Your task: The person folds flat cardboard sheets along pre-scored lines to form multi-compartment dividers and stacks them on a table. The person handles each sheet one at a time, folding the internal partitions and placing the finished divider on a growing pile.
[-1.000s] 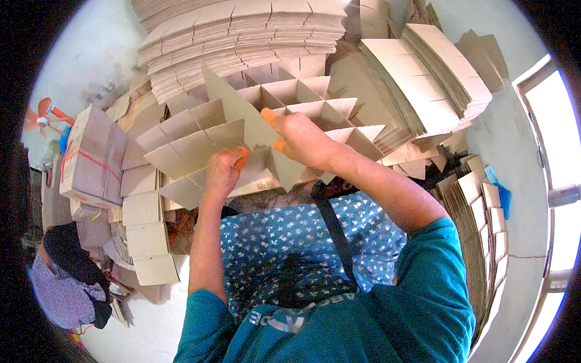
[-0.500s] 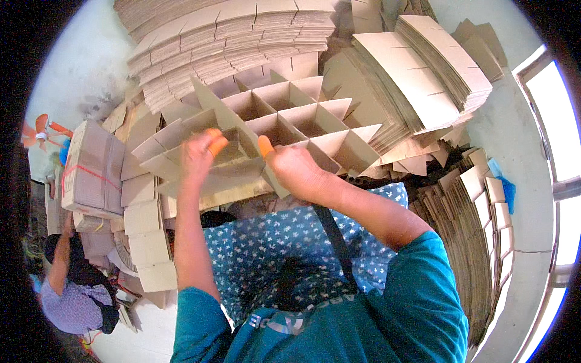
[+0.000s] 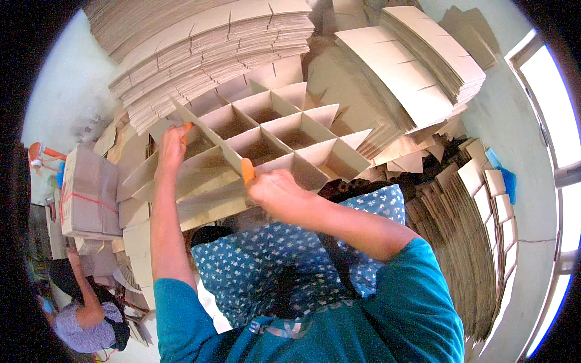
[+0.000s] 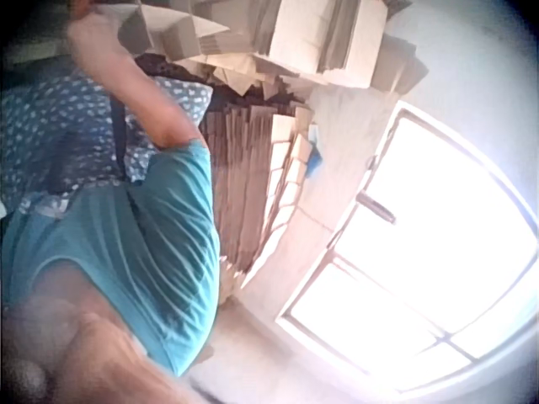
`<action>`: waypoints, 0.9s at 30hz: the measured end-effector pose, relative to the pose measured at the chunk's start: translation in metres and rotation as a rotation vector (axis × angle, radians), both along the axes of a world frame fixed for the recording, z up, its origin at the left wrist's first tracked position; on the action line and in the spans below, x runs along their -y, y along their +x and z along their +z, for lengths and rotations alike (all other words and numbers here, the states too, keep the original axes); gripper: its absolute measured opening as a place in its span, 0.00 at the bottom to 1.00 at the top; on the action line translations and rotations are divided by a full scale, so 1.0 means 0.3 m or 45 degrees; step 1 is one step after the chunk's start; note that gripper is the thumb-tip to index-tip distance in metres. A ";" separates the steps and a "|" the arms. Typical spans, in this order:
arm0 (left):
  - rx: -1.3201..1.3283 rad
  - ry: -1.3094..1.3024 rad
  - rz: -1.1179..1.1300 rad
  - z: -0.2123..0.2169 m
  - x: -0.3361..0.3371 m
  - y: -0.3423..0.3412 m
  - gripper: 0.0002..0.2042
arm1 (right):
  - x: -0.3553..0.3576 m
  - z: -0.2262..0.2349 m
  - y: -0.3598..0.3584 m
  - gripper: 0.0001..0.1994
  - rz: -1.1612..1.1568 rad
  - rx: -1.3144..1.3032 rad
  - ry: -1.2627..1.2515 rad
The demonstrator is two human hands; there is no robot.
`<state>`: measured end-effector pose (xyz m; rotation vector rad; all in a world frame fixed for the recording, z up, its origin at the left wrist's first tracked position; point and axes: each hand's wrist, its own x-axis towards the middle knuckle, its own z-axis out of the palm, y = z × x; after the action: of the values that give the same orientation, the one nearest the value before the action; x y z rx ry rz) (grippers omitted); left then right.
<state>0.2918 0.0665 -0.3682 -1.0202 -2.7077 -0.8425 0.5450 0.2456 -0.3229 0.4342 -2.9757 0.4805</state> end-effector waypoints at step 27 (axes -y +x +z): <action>-0.248 -0.719 -0.043 0.067 -0.078 0.028 0.29 | -0.786 0.152 0.015 0.27 -1.419 -0.107 0.646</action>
<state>0.3001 0.0900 -0.3481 -1.1657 -2.8127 0.0435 0.5496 0.4815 -0.2774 -1.0952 -2.6441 -0.3911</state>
